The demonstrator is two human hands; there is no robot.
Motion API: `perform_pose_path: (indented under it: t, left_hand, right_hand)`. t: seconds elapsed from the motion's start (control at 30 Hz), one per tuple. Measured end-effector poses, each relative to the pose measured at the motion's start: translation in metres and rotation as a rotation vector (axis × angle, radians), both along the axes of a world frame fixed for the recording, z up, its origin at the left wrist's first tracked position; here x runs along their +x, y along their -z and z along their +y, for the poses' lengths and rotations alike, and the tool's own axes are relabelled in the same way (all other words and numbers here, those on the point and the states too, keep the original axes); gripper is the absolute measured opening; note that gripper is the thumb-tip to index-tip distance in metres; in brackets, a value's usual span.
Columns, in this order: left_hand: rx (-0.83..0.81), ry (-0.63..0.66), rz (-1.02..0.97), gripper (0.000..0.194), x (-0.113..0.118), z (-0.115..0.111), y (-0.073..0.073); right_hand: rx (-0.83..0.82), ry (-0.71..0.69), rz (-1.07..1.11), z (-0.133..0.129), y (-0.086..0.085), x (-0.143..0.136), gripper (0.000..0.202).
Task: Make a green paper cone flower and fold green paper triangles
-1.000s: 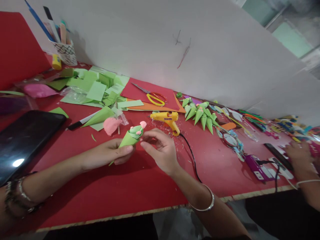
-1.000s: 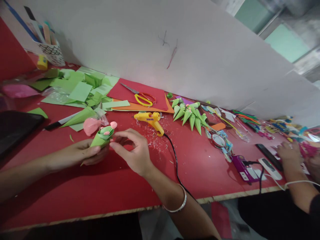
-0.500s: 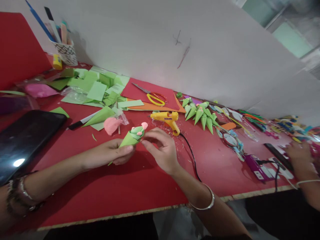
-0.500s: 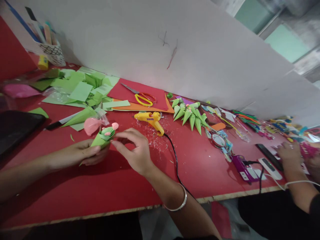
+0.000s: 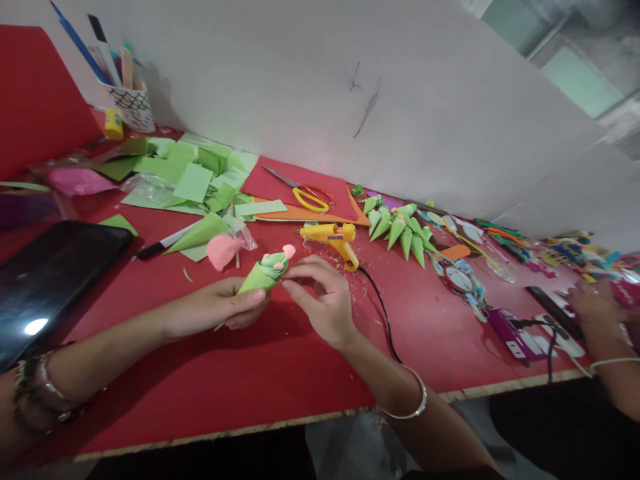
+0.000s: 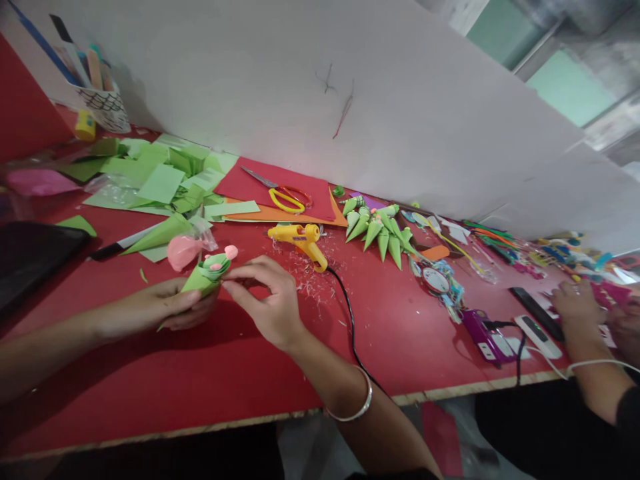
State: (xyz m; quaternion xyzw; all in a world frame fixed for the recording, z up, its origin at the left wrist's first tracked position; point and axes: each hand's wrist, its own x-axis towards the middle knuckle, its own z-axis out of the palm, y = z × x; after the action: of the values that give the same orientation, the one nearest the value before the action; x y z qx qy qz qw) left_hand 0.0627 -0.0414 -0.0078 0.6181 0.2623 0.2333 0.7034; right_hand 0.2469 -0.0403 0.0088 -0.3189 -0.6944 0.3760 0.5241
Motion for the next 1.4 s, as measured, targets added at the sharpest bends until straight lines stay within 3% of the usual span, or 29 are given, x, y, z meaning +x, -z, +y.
perform_pose_path:
  t: [0.43,0.93,1.23,1.4]
  left_hand:
    - [0.054,-0.069,0.087,0.046,0.0006,0.0001,-0.0047]
    - [0.086,-0.081,0.111,0.044,-0.0032,0.0019,0.0019]
    - [0.068,-0.079,0.093,0.043,0.0002,0.0003,-0.0048]
    - [0.094,-0.189,0.11,0.037,0.0026,-0.0008,-0.0079]
  right_hand:
    - [-0.034,-0.017,-0.012,-0.0003,-0.0003,0.0,0.006]
    - [-0.049,-0.023,-0.027,0.0008,0.0033,-0.0002,0.008]
    - [-0.019,0.005,-0.072,0.0005,-0.0001,0.0002,0.007]
    - [-0.057,0.044,-0.021,0.001,0.0026,0.001,0.01]
